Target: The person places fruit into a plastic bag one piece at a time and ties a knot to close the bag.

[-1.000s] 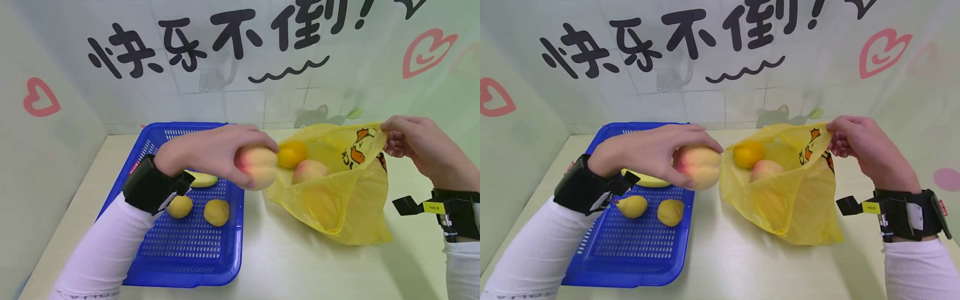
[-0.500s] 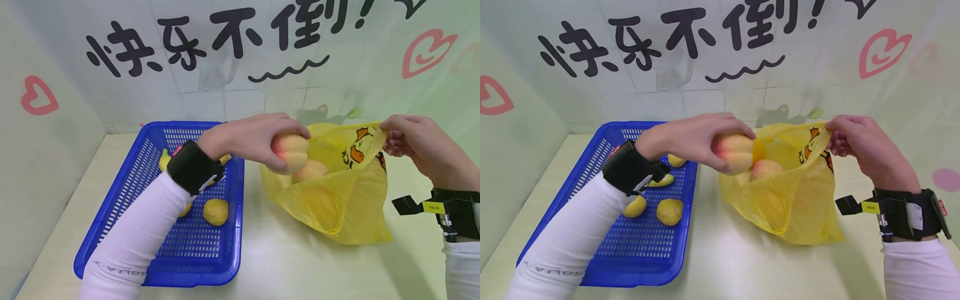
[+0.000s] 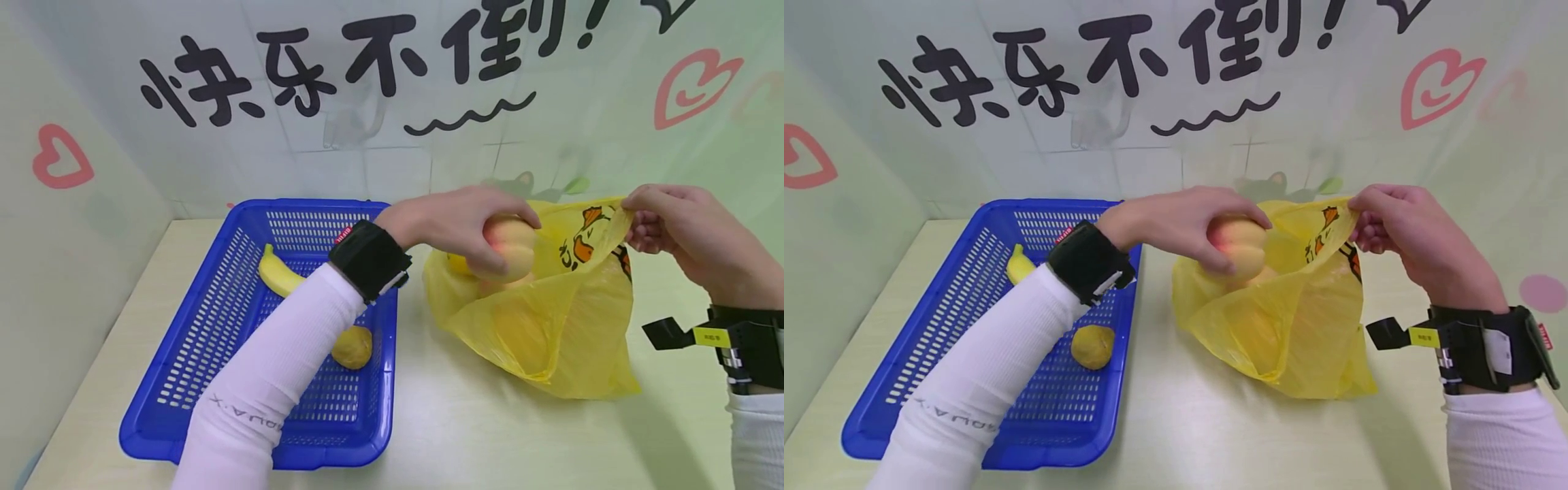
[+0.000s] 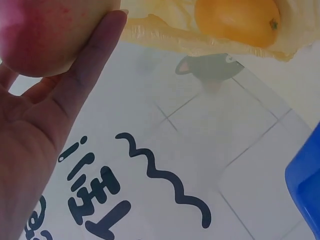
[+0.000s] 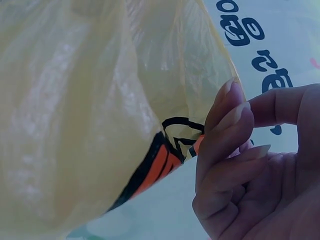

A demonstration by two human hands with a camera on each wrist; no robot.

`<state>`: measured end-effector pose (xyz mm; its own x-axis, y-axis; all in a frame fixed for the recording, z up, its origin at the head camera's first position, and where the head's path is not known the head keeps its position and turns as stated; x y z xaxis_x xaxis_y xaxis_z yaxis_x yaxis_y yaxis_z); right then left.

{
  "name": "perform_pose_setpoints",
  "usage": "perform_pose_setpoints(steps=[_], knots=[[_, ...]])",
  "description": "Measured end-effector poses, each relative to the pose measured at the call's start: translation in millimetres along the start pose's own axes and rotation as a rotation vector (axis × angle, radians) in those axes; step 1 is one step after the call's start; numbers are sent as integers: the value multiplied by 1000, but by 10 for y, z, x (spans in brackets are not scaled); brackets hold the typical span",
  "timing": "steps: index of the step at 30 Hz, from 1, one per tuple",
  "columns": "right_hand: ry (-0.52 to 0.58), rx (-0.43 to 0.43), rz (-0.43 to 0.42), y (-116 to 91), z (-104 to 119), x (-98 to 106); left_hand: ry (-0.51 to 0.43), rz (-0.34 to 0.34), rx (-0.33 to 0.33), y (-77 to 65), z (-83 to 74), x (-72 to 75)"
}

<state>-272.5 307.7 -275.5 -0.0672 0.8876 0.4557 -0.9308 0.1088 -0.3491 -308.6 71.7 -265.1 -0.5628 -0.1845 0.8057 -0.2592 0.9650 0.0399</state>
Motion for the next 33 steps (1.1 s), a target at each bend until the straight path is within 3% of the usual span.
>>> perform_pose_setpoints(steps=[6, 13, 23, 33], knots=[[6, 16, -2, 3, 14, -16, 38, 53, 8, 185, 36, -95], [-19, 36, 10, 4, 51, -49, 54, 65, 32, 354, 105, -196], [-26, 39, 20, 20, 49, -66, 168, 18, 84, 611, 241, -297], [-30, 49, 62, 54, 15, -94, 170, -63, 192, 780, 393, -390]])
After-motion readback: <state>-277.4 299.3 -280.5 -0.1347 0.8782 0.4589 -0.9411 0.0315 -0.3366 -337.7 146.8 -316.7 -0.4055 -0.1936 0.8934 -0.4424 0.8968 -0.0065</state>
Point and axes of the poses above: each hand's wrist, its own y-axis towards the middle knuckle, its own x-axis out of the back of the hand, z = x × y, the point moved 6 cm from there along y, towards the middle knuckle, and after that the axes turned 12 degrees about -x, right-handed, at the moved point
